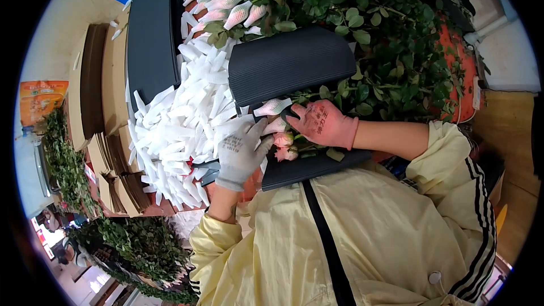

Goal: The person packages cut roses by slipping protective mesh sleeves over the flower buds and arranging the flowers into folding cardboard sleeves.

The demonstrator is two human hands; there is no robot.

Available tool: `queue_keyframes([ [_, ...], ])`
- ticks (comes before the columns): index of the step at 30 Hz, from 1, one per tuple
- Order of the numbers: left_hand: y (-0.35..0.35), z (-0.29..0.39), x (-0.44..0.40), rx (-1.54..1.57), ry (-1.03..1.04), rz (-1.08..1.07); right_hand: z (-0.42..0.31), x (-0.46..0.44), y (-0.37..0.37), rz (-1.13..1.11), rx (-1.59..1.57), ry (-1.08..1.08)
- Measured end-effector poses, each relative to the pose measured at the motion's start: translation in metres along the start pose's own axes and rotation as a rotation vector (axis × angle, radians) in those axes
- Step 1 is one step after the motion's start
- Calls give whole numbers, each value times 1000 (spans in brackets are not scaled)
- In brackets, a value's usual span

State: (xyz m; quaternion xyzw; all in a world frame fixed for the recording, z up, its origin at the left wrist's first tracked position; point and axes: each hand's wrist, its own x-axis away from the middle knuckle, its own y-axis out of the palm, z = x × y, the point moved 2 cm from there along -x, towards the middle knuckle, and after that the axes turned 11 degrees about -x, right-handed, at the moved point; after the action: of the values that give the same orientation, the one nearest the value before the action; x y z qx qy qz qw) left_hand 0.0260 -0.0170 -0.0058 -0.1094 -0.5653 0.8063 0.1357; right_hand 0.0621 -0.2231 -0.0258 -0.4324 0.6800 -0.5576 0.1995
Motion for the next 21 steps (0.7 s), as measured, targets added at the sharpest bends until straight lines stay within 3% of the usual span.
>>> queue_keyframes([
  [2, 11, -5, -5, -141, 25, -58, 3, 2, 0, 1, 0, -7],
  [4, 16, -13, -8, -175, 48, -54, 7, 5, 2, 168, -20, -99],
  [7, 17, -21, -9, -250, 151, -105, 6, 7, 5, 73, -18, 2],
  [12, 8, -29, -4, -175, 223, 61, 6, 9, -2, 209, -45, -31],
  [14, 8, -33, 1, -208, 218, -1, 5, 6, -6, 26, -53, -9],
  [15, 8, -35, 3, -214, 175, -26, 6, 6, -3, 169, -45, -68],
  [18, 2, -45, 5, -199, 107, -62, 8, 9, 1, 177, -70, -77],
  [21, -33, -38, 8, -417, -217, -18, 6, 9, 2, 141, -65, -72],
])
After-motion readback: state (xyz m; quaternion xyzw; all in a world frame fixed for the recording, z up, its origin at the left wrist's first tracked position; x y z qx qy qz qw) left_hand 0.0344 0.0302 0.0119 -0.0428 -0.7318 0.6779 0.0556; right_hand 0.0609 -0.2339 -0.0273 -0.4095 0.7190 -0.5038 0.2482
